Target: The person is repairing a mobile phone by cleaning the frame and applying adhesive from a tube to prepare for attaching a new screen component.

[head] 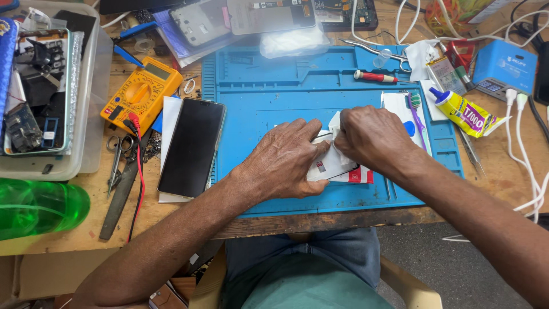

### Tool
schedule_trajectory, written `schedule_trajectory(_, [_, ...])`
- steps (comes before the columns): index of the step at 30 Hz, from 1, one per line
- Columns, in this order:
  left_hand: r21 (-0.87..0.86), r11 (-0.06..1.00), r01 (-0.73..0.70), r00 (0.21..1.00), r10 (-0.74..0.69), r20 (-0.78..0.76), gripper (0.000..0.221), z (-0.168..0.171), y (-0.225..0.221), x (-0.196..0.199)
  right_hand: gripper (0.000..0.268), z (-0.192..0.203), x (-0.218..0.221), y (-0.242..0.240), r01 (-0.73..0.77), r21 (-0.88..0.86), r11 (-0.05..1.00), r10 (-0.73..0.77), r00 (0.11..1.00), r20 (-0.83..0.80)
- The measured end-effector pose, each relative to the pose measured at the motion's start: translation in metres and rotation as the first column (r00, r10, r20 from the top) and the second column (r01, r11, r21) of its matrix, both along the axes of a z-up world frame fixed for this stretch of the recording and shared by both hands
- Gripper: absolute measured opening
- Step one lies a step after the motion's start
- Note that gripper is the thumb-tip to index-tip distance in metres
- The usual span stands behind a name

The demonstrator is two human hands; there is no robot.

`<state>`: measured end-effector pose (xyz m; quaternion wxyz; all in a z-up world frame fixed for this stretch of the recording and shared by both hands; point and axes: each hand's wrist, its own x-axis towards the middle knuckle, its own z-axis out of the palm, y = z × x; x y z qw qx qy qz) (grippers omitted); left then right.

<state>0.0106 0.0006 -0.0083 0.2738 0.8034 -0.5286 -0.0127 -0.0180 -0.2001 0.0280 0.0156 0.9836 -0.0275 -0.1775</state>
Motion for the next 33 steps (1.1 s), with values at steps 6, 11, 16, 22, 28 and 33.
schedule_trajectory(6, [0.023, 1.000, 0.002, 1.000, -0.003, 0.028, 0.054, 0.002, 0.000, -0.001, 0.026, 0.046, -0.047, -0.012, 0.020, -0.024, 1.000, -0.027, 0.940, -0.340])
schedule_trajectory(11, [0.078, 0.997, -0.007, 1.000, 0.009, -0.017, 0.050, 0.001, -0.002, -0.001, 0.024, 0.062, -0.063, -0.029, 0.191, 0.047, 0.980, -0.188, 0.980, -0.063])
schedule_trajectory(16, [0.057, 0.998, -0.005, 1.000, 0.005, -0.005, 0.052, 0.002, -0.002, -0.002, 0.014, 0.007, -0.044, -0.015, -0.398, 0.122, 0.909, 0.289, 0.815, 0.502])
schedule_trajectory(22, [0.026, 1.000, 0.013, 1.000, -0.013, -0.020, 0.047, 0.008, 0.003, 0.000, 0.016, 0.000, -0.014, -0.011, -0.157, 0.164, 0.974, 0.116, 0.965, 0.236])
schedule_trajectory(28, [-0.005, 1.000, 0.029, 0.998, -0.029, -0.049, 0.050, 0.018, 0.007, 0.001, 0.024, 0.052, -0.057, -0.037, 0.124, 0.173, 0.977, -0.061, 0.942, -0.330])
schedule_trajectory(33, [0.031, 1.000, 0.004, 0.999, -0.003, -0.031, 0.060, 0.022, -0.001, -0.004, 0.025, 0.068, -0.099, -0.103, 0.408, -0.340, 0.847, -0.363, 0.912, 0.189])
